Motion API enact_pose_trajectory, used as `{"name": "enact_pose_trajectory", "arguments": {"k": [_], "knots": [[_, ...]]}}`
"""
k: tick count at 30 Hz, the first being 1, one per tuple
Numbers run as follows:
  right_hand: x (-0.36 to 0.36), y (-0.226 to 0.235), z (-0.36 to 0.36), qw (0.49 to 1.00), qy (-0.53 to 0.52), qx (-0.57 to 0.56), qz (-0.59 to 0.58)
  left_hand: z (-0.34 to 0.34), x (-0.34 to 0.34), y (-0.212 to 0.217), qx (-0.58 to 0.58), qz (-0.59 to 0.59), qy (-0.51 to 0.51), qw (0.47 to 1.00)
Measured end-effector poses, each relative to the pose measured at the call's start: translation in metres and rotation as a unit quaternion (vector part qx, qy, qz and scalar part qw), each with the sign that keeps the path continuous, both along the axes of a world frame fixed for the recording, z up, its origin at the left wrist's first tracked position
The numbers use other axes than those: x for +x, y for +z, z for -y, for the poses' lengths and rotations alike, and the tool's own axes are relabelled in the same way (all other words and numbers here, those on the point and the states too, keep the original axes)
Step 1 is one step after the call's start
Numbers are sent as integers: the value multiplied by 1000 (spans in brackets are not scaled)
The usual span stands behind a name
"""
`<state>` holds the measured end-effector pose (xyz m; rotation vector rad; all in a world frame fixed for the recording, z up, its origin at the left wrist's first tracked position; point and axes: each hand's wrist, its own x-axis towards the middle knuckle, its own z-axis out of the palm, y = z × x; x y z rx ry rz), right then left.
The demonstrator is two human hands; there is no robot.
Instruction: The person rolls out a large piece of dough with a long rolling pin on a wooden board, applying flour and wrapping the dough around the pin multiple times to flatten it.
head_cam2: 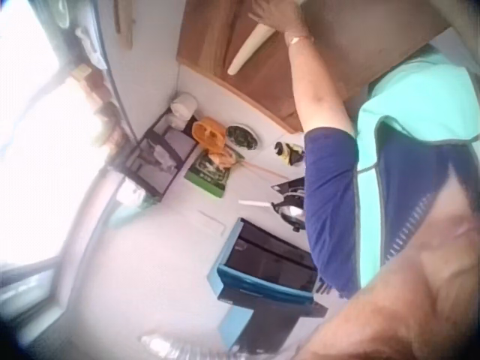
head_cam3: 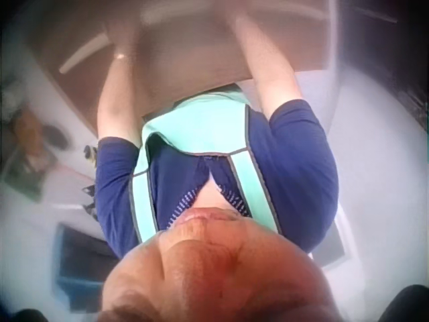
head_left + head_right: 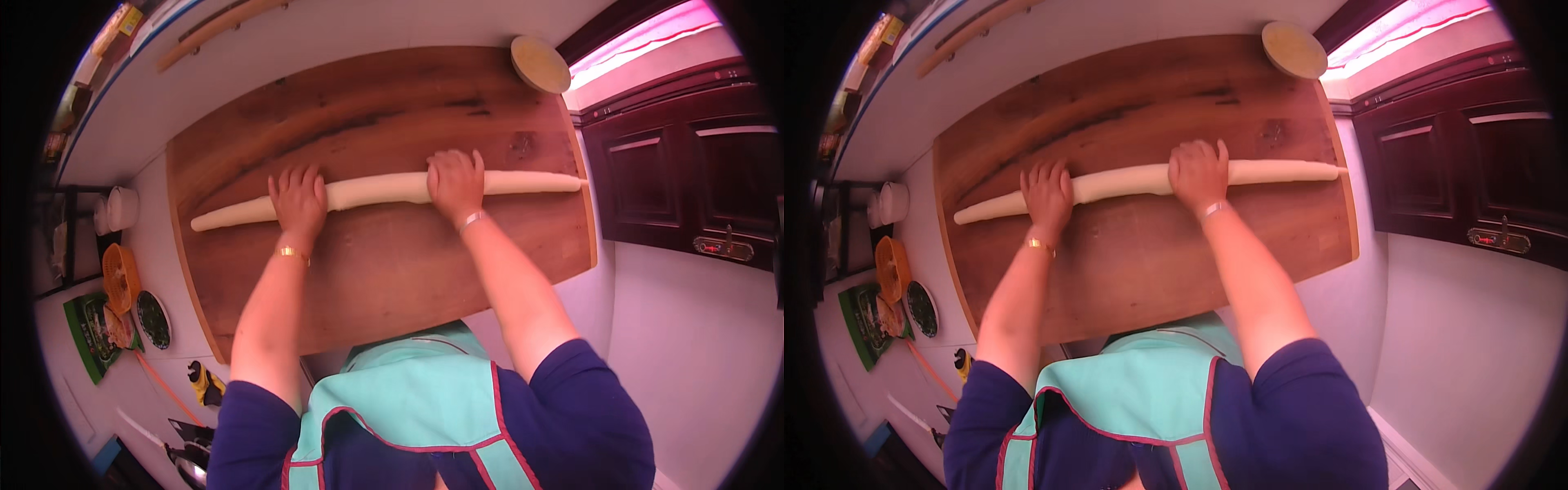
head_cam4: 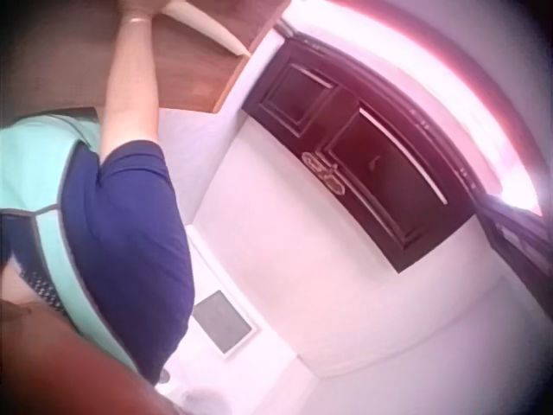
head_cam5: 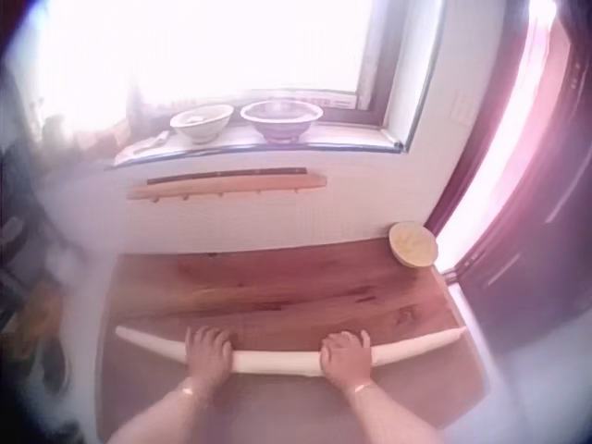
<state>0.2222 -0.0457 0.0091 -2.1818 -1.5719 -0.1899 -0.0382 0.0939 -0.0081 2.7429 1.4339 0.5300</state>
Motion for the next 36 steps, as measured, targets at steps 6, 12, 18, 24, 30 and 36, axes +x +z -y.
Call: {"name": "enact_pose_trajectory", "arguments": {"k": [6,12,18,24,30,36], "knots": [[68,-15,-6,993,-70,11,98,-61,-33,-5,14,49,35,998],[118,-14,-67,997,-72,28,17,-138,-20,-14,40,-4,78,996],[107,-22,-86,997,-65,31,31,-167,-16,-24,-6,56,20,998],[120,-16,-100,993,-91,-33,73,-163,-4,-7,-18,-37,23,999],[63,-14,11,994,-62,-66,61,-35,-72,-11,16,-4,18,1000],[-52,-11,241,994,-57,-94,15,195,-178,-2,-103,-24,49,993]]}}
